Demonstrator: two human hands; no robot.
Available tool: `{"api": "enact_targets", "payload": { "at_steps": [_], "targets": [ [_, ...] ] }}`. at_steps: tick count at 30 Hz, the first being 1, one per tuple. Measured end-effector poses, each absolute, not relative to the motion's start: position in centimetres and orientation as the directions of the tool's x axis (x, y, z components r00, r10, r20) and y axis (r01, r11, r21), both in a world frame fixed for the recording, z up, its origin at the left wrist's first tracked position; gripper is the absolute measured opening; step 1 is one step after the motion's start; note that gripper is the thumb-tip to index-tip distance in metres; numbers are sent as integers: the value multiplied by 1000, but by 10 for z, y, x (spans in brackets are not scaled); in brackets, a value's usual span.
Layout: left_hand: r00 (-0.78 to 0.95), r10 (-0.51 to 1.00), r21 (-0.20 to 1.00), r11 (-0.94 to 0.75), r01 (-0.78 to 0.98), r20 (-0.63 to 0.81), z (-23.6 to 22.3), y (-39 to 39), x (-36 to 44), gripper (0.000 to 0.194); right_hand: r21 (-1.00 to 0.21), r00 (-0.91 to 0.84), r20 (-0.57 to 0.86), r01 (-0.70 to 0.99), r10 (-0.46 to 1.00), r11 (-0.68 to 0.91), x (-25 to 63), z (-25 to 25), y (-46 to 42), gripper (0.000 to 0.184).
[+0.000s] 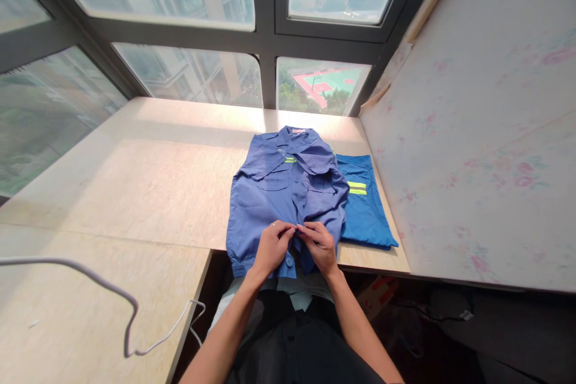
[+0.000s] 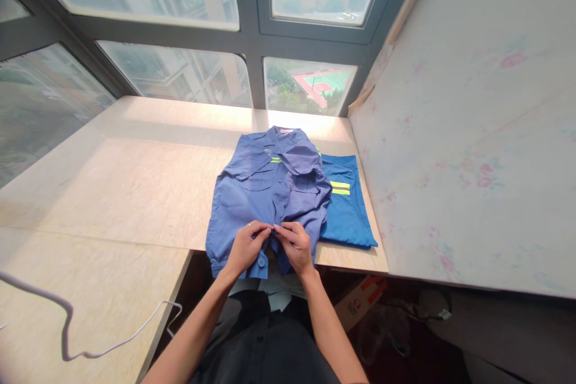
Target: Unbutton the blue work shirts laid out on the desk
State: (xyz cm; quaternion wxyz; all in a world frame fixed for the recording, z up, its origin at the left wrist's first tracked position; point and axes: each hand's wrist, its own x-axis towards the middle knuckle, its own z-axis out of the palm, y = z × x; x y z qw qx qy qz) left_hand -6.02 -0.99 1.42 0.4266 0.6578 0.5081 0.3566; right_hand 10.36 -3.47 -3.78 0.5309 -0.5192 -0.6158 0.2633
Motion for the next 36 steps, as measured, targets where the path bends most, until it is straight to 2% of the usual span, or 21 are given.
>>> {"api": "enact_targets", "payload": {
  "at_steps": [4, 9, 13, 26, 36],
  "targets": [
    [216, 976, 920, -111, 377, 30, 13, -10, -57, 21, -912, 107, 308, 315, 945, 261, 106, -40, -34, 20],
    [210, 977, 927, -106, 361, 30, 10, -10, -56, 20, -914, 136, 301, 322, 944, 245, 105, -35, -33, 19],
    [205, 978, 930, -114, 349, 43, 9, -11, -57, 20, -903, 153, 323, 345, 934, 256, 102, -33, -33, 20],
    [185, 982, 956, -93, 279, 41, 5, -13, -63, 16, -793, 51, 468, 466, 882, 393, 102, -35, -34, 24],
    [204, 979, 975, -27, 219, -19, 2, -14, -72, 19, -753, 51, 473, 542, 880, 373, 91, -30, -40, 23]
  ]
}}
